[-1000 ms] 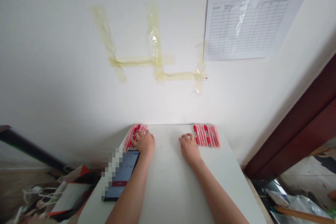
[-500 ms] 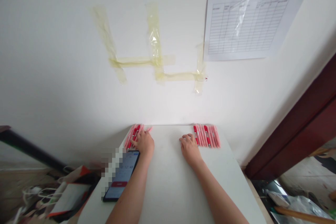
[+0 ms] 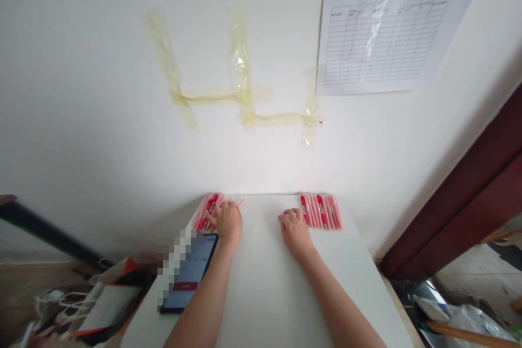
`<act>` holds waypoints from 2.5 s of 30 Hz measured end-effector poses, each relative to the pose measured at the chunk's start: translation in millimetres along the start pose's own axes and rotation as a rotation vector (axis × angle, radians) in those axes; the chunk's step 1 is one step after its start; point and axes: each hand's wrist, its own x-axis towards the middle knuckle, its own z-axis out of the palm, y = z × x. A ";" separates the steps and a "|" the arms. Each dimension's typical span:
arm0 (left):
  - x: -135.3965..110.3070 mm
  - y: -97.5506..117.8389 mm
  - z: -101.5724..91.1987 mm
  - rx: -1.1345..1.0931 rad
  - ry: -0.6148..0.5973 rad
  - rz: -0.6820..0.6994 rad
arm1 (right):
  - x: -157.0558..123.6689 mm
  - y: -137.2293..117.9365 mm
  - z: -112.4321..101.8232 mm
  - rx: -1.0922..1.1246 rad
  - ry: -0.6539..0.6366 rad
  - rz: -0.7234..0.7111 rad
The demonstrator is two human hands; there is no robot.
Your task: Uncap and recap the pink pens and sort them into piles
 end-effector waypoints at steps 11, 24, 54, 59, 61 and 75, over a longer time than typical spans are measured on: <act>-20.5 25.5 7.1 -0.310 -0.137 0.349 | 0.9 -1.6 -4.6 0.101 0.098 0.042; -32.8 37.2 -3.3 -0.548 -0.247 0.598 | 1.1 12.5 -6.3 0.251 0.124 0.057; -27.6 32.8 -0.8 -0.526 -0.167 0.541 | 3.6 30.0 -24.8 0.145 0.210 0.093; -25.2 32.1 0.7 -0.567 -0.190 0.535 | 3.1 30.4 -34.7 0.094 0.185 0.075; -24.0 31.5 2.2 -0.574 -0.215 0.524 | 2.7 30.3 -36.3 0.094 0.203 0.070; -25.6 32.6 -0.3 -0.597 -0.129 0.476 | 2.4 28.3 -32.7 -0.006 0.225 0.073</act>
